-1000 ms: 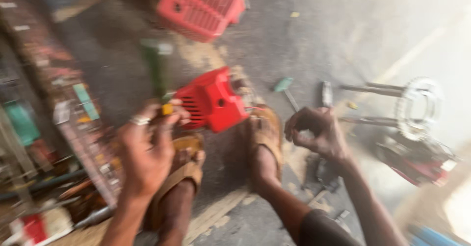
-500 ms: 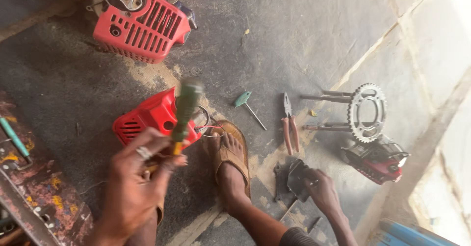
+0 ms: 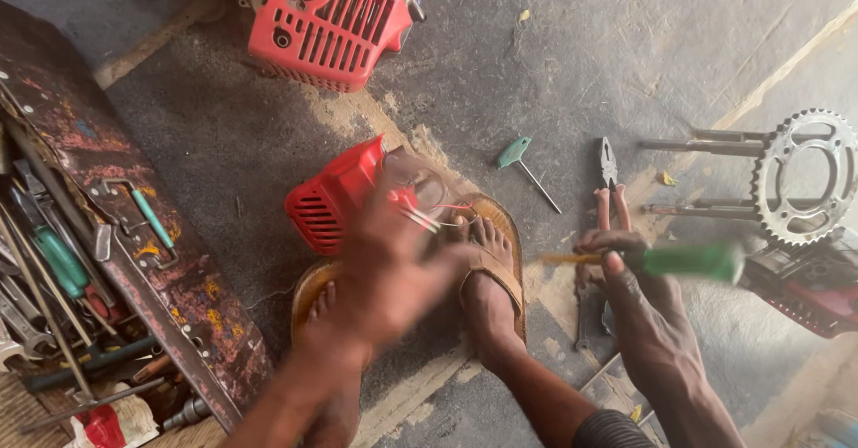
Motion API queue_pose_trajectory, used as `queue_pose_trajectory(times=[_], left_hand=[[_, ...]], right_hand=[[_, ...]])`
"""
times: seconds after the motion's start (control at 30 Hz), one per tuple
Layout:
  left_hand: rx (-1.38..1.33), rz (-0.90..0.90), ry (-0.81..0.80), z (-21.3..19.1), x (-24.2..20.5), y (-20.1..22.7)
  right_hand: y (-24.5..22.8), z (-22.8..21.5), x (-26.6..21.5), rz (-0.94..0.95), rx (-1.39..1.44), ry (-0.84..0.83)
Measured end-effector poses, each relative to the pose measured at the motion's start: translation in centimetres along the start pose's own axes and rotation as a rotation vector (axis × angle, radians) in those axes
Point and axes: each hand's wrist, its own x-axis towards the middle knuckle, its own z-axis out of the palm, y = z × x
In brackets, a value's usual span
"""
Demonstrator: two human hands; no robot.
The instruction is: The person assembles a small engine by attaching a red plastic cover to the cylinder head using a screwdriver. They then remove the cover and proceed to tighten screws on the exposed engine block.
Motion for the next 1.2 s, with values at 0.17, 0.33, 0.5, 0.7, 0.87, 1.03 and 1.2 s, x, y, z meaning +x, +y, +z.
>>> queue_pose_trajectory(times=[0.17,0.33,0.5,0.7,0.87,1.03,1.2], left_hand=[[0.398,-0.224,-0.037,-0.7,-0.3,-5.6],[0.29,-0.325,-0.159,-1.0,-0.3,-5.8],[0.294,-0.307,-0.177,-1.9,0.3,-5.7],[0.209,-0.294,-0.126,-2.3,0.3,-5.4],[0.253,-0.238,-0.115,-1.8,0.0,-5.7],[0.273,-0.134,-0.082,-0.9,-0.1,-6.3],[0.265,-0.103,-0.098,0.3,-0.5,-6.0]], right_hand=[[1.9,0.2,-0.3,0.05,-0.202,0.085],[3.6,1.2,0.0,-0.076,-0.055,-0.018],[3.4,1.9,0.5,-0.271,-0.353,-0.054],[3.0,2.3,0.2,-0.109,-0.293,-0.126],[3.7,1.7,0.0,-0.229,-0.475,-0.103],[3.1,2.7,1.8,-0.237,-0.183,-0.048],[1.1,7.9,9.1,-0.228,-0.171,-0.137]])
